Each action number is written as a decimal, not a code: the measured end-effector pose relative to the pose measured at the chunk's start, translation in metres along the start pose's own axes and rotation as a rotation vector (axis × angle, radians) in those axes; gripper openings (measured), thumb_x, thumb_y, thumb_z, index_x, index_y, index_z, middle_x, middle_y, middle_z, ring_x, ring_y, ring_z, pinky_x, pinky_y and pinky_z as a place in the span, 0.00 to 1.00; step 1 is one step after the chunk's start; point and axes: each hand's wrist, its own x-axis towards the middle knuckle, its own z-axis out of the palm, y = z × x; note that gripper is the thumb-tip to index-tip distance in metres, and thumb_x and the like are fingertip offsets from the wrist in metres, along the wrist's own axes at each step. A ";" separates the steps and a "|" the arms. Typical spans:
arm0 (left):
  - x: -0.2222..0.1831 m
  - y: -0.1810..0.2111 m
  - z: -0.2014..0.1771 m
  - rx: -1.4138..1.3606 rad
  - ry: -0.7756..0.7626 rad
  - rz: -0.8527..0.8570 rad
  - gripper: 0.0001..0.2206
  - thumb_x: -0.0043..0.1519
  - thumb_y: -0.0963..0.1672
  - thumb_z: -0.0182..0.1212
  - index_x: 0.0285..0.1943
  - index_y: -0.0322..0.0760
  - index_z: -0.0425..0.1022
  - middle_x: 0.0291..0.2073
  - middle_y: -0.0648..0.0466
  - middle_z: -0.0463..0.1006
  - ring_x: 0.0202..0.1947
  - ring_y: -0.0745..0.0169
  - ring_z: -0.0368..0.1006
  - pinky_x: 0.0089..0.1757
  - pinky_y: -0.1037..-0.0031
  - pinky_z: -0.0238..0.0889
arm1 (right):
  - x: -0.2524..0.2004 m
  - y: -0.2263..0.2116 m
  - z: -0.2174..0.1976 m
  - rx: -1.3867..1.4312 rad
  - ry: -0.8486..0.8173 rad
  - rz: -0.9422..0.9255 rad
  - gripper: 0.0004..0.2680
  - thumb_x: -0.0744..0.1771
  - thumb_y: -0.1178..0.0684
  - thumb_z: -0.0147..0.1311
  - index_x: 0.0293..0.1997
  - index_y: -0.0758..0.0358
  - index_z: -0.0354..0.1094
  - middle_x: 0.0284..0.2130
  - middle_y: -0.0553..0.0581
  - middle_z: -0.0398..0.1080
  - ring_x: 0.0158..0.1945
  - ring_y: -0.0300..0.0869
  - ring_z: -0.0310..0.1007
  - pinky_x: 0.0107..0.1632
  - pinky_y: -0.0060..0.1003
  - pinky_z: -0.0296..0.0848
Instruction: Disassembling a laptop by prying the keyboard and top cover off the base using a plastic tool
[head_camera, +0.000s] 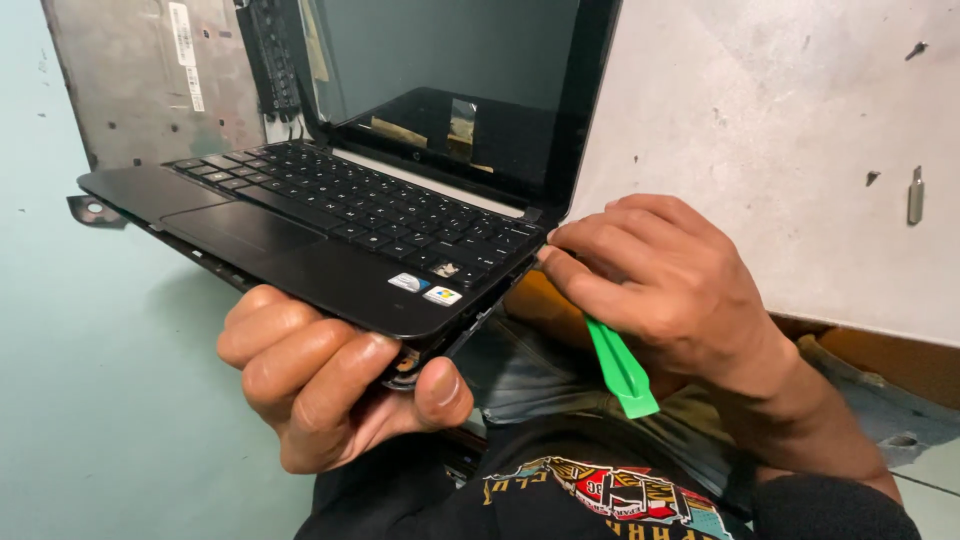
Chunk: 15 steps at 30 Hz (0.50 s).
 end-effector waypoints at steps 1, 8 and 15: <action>0.000 -0.001 0.001 -0.003 0.010 0.014 0.12 0.59 0.51 0.62 0.36 0.44 0.71 0.29 0.60 0.64 0.32 0.60 0.57 0.36 0.66 0.50 | -0.002 0.001 0.001 0.110 -0.005 0.028 0.07 0.72 0.59 0.44 0.46 0.67 0.71 0.42 0.62 0.75 0.38 0.52 0.74 0.44 0.46 0.70; -0.004 0.009 0.000 0.044 -0.041 -0.060 0.11 0.60 0.52 0.61 0.38 0.45 0.71 0.30 0.60 0.66 0.33 0.59 0.57 0.38 0.63 0.49 | -0.014 0.017 0.006 0.191 -0.210 0.221 0.03 0.70 0.64 0.48 0.44 0.63 0.66 0.40 0.54 0.74 0.37 0.49 0.75 0.33 0.40 0.67; -0.010 0.005 0.001 0.045 -0.062 -0.034 0.11 0.60 0.51 0.61 0.36 0.44 0.70 0.29 0.60 0.66 0.32 0.59 0.57 0.37 0.63 0.49 | -0.018 0.024 0.016 0.055 -0.199 0.108 0.04 0.72 0.56 0.49 0.48 0.61 0.69 0.44 0.54 0.74 0.39 0.50 0.74 0.41 0.42 0.71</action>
